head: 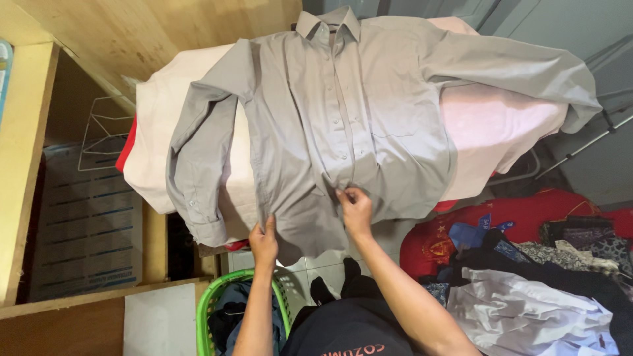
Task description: The person picks up a gray shirt from a bed and lays it on a flat surface. They retrieve a hanger from a wooden closet, insert the hanger into the shirt, and button the top button by hand. They then place the shirt onto a rack inside the closet.
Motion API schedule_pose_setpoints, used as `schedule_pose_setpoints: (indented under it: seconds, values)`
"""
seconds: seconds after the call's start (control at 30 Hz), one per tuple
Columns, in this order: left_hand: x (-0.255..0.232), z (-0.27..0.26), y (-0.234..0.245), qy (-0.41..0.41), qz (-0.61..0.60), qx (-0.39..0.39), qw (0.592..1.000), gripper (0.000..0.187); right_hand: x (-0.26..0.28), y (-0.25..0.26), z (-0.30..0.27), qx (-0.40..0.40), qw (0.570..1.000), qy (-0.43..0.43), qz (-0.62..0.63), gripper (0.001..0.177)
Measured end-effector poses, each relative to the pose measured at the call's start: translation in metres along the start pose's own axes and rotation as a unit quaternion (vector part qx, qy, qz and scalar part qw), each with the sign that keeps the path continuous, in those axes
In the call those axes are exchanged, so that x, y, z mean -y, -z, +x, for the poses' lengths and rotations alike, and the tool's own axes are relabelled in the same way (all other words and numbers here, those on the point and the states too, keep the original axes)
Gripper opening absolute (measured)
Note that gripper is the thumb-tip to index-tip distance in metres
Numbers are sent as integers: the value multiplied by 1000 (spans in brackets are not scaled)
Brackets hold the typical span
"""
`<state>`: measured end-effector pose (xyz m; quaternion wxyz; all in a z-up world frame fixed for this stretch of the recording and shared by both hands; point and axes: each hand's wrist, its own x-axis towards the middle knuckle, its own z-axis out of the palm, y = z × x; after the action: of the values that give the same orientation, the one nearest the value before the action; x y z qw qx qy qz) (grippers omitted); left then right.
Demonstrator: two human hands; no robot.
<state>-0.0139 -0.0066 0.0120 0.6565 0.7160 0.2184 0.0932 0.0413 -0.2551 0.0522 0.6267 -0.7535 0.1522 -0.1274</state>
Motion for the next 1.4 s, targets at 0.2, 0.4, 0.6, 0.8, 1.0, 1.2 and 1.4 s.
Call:
schedule_pose_setpoints:
  seconds: [0.2,0.4,0.6,0.8,1.0,1.2,1.4]
  values:
    - [-33,1,8,-86,78,-67,991,36,44,55,-9,-53,998,18,17,23]
    - [-155,14,-9,-338,191,-188,902,24,128,33,91,-27,949,252,-189,18]
    - [-208,114,-60,-230,353,-144,896,43,161,-30,189,102,924,18,-368,31]
    - [-206,152,-16,-87,251,-92,960,43,119,-22,239,75,945,52,-314,28]
    - [-226,237,7,-296,400,-263,827,84,139,-58,287,124,961,16,-247,41]
    - [-261,305,50,-118,588,-105,793,31,137,-97,348,100,980,26,-172,34]
    - [-289,350,100,-321,618,-210,687,33,137,-91,373,138,968,37,-207,28]
